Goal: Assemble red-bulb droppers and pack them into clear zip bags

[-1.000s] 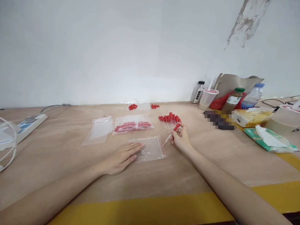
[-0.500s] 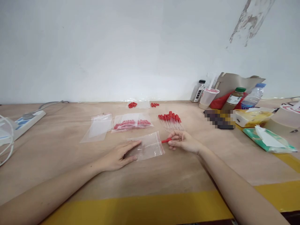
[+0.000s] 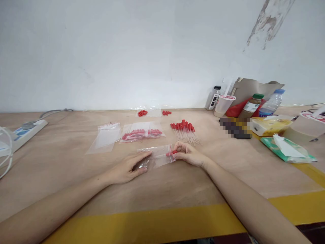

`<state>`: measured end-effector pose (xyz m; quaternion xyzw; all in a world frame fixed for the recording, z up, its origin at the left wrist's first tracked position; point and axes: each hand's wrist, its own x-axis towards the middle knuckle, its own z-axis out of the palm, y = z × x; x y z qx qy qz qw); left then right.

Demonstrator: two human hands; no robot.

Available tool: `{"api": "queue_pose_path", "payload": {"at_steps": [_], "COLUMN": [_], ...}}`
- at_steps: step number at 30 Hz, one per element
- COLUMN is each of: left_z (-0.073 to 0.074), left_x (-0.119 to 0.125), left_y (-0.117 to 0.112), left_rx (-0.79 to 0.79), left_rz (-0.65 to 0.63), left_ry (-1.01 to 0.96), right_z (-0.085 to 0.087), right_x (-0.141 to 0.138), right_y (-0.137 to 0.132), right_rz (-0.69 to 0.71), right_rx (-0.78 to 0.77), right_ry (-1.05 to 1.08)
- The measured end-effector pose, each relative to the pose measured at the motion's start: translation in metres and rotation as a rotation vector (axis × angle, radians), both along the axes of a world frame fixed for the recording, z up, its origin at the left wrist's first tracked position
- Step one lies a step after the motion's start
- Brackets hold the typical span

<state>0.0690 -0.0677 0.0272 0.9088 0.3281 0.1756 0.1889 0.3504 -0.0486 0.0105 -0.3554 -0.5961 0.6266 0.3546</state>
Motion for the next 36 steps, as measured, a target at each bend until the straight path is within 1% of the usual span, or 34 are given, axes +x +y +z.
{"api": "queue_pose_path", "payload": {"at_steps": [5,8,11,14,16,17,18,19,21,23,24,25,27,30,33,36], "left_z": [-0.003,-0.004,-0.003,-0.002,-0.002,-0.002,-0.002,-0.002,-0.002,-0.002,-0.002,-0.002,-0.003,-0.004,-0.005,-0.006], "left_x": [-0.001,-0.001,-0.002,-0.002,-0.003,-0.003,-0.003,-0.003,-0.004,-0.005,-0.005,-0.006,-0.007,-0.008,-0.008,-0.008], "left_y": [0.002,0.002,0.002,0.002,0.002,0.002,0.002,0.002,0.002,0.004,0.004,0.005,0.007,0.008,0.008,0.008], "left_rx": [-0.025,-0.036,-0.039,-0.048,-0.049,-0.048,-0.046,-0.045,-0.045,-0.044,-0.04,-0.037,-0.029,-0.024,-0.025,-0.024], "left_rz": [0.035,0.033,0.03,0.034,0.034,0.034,0.033,0.031,0.021,-0.002,-0.019,-0.034,-0.055,-0.059,-0.06,-0.064], "left_ry": [-0.097,-0.115,-0.109,-0.095,-0.09,-0.089,-0.09,-0.089,-0.086,-0.075,-0.068,-0.062,-0.051,-0.044,-0.039,-0.047], "right_z": [-0.006,-0.007,-0.004,0.004,0.01,0.012,0.014,0.016,0.018,0.022,0.023,0.025,0.028,0.028,0.027,0.026], "right_x": [0.007,0.005,-0.001,-0.001,0.003,0.007,0.01,0.014,0.02,0.023,0.023,0.022,0.017,0.005,-0.006,-0.013], "right_y": [0.006,0.007,0.004,0.001,0.001,0.002,0.005,0.009,0.021,0.038,0.047,0.056,0.073,0.091,0.101,0.105], "right_rz": [-0.048,-0.061,-0.03,0.016,0.07,0.069,0.03,-0.054,-0.318,-0.557,-0.64,-0.692,-0.738,-0.747,-0.769,-0.775], "right_rx": [0.018,0.067,0.212,0.375,0.435,0.442,0.436,0.425,0.421,0.457,0.478,0.489,0.478,0.415,0.339,0.308], "right_ry": [-0.061,-0.144,-0.265,-0.372,-0.438,-0.472,-0.51,-0.555,-0.654,-0.772,-0.835,-0.897,-1.013,-1.146,-1.247,-1.289]}}
